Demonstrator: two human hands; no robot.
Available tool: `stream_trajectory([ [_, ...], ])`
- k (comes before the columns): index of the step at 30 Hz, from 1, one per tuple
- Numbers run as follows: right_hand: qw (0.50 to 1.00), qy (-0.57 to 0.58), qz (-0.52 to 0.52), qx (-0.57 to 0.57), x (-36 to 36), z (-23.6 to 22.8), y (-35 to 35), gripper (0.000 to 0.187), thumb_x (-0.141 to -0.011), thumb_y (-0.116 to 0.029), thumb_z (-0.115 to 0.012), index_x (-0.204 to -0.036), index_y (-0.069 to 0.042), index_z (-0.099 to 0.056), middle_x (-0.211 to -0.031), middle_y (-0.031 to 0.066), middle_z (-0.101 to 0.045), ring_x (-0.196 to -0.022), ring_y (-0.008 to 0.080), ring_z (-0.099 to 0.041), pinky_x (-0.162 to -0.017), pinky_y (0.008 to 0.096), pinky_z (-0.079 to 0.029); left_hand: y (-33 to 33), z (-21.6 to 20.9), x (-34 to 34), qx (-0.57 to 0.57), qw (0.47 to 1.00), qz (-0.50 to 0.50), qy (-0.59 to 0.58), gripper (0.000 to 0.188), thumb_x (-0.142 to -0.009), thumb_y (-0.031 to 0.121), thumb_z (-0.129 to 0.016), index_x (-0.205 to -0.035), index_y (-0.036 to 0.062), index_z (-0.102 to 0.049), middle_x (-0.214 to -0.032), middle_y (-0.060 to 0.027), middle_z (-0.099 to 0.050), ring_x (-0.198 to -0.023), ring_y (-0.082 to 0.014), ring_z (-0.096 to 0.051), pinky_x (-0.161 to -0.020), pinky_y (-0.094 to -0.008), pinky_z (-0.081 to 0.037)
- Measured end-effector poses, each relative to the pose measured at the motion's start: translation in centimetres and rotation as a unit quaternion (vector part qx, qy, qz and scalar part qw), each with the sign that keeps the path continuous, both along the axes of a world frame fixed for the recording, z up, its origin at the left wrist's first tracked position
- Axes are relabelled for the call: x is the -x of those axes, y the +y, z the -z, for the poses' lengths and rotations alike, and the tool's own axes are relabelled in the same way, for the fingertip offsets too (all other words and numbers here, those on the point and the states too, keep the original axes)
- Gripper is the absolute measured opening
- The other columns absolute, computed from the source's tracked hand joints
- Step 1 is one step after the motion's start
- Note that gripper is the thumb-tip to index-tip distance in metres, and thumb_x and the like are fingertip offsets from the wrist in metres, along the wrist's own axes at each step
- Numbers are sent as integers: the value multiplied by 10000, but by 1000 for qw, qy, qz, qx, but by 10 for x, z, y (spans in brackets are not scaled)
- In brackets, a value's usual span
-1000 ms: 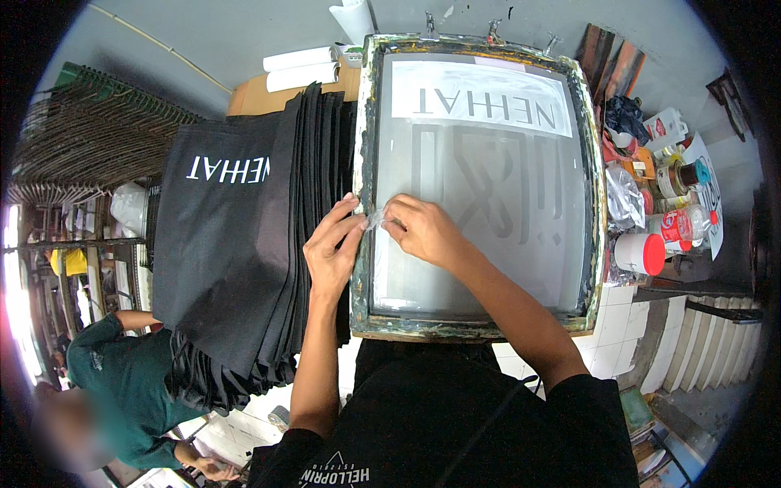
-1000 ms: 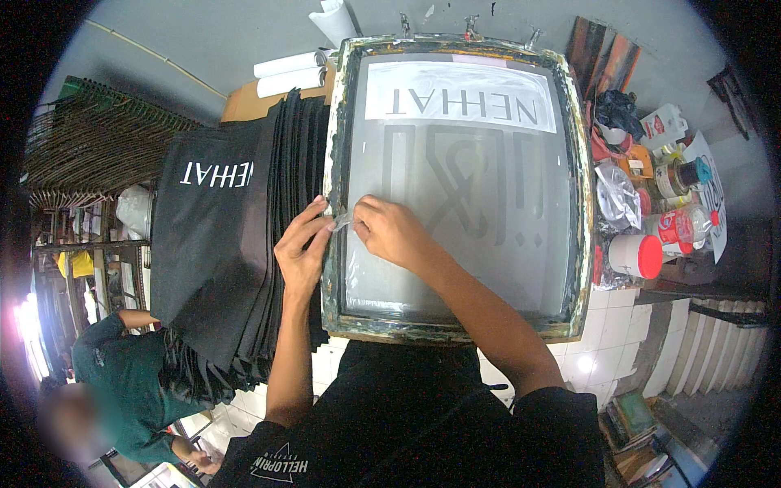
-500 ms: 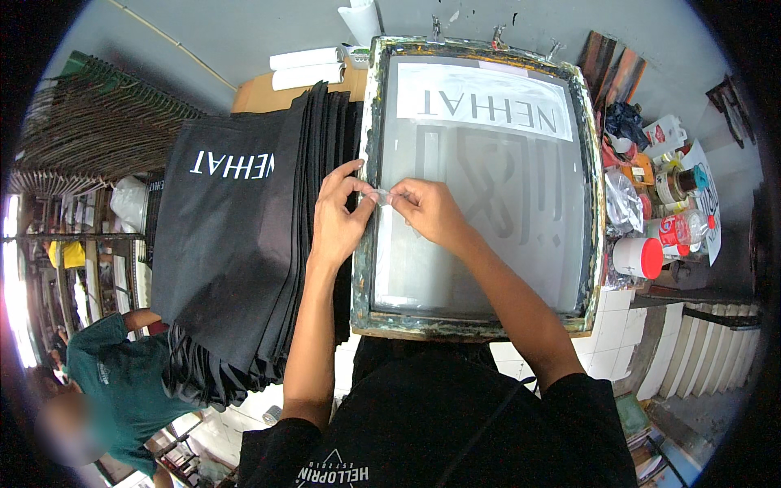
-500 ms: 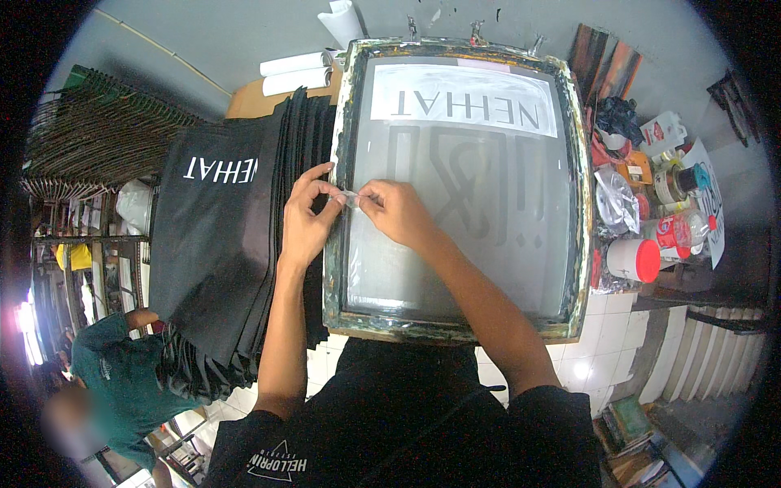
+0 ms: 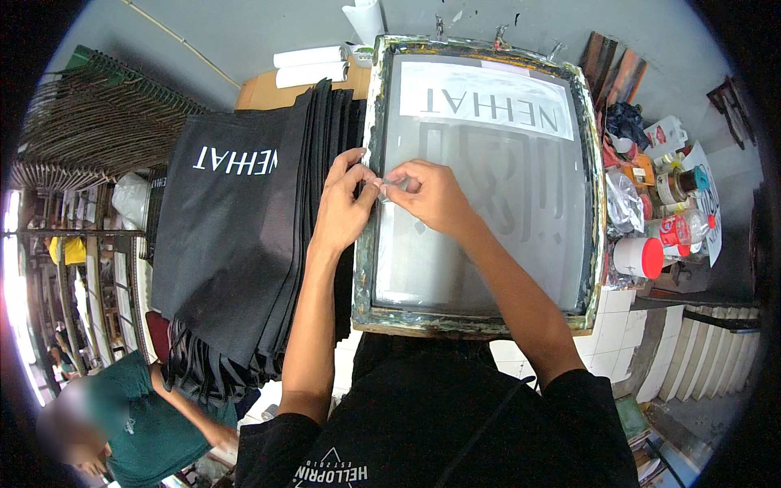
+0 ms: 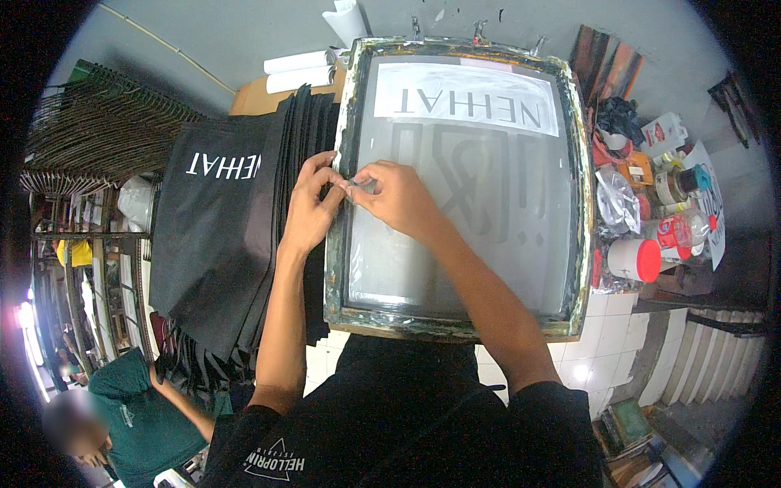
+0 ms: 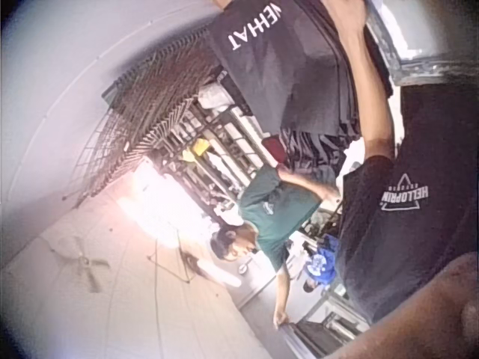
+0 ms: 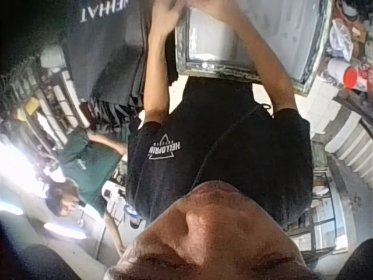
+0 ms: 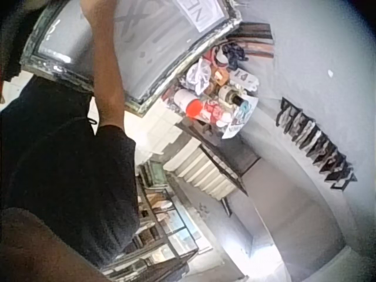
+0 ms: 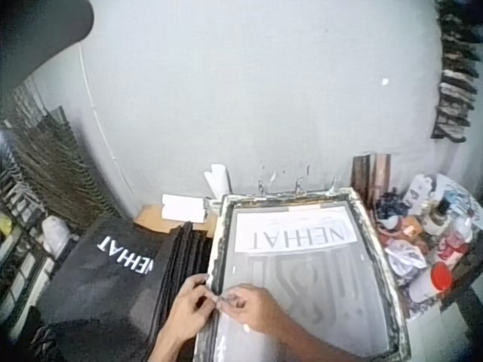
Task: The person uses a utility knife and a cloth to remove tape and residue from the edges of a screen printing frame.
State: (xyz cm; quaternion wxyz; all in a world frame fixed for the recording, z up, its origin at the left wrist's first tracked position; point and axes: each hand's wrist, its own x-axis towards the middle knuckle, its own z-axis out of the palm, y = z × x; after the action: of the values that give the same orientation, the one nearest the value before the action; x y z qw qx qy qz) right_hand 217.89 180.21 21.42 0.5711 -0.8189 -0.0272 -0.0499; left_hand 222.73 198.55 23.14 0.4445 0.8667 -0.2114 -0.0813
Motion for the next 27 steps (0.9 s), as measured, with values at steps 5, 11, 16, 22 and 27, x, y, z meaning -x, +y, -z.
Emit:
stream_trajectory([
  [5,999,-12,33,7,1,4,7,150,-855,-132,-704,-914,6,-702,-809,139,-657,-659,263,-637,-624,380,-501,0,-1,1,-15,1000,5,-24,114,-900,116,-657,-921,4,-664,-1402,-173,-521,-1291,-349,-520,-1059,-434,-416],
  [11,996,-23,91,9,2,13,10,161,-872,-135,-665,-923,11,-707,-814,151,-679,-648,265,-651,-626,383,-509,-4,-5,6,5,1000,-26,-8,96,-889,99,-661,-914,7,-672,-1355,-155,-573,-1223,-309,-580,-1017,-411,-449],
  [16,968,128,169,-135,3,29,-3,194,-889,-168,-647,-945,0,-727,-721,116,-678,-518,160,-602,-509,318,-477,7,0,9,28,998,-52,-37,123,-886,103,-659,-906,-17,-680,-1278,-181,-626,-1161,-344,-626,-990,-413,-475],
  [22,942,173,103,-268,2,20,-21,223,-894,-179,-653,-972,19,-720,-750,59,-679,-531,85,-574,-440,230,-439,5,-1,10,33,998,-53,-29,113,-871,81,-668,-924,-16,-690,-1293,-186,-623,-1187,-346,-616,-1008,-413,-468],
  [27,946,194,95,-243,5,9,-16,222,-895,-148,-675,-999,48,-686,-831,76,-695,-567,81,-578,-441,228,-439,0,-4,-1,7,999,-13,-47,109,-849,84,-686,-902,-11,-693,-1328,-216,-593,-1211,-381,-596,-1031,-430,-457],
])
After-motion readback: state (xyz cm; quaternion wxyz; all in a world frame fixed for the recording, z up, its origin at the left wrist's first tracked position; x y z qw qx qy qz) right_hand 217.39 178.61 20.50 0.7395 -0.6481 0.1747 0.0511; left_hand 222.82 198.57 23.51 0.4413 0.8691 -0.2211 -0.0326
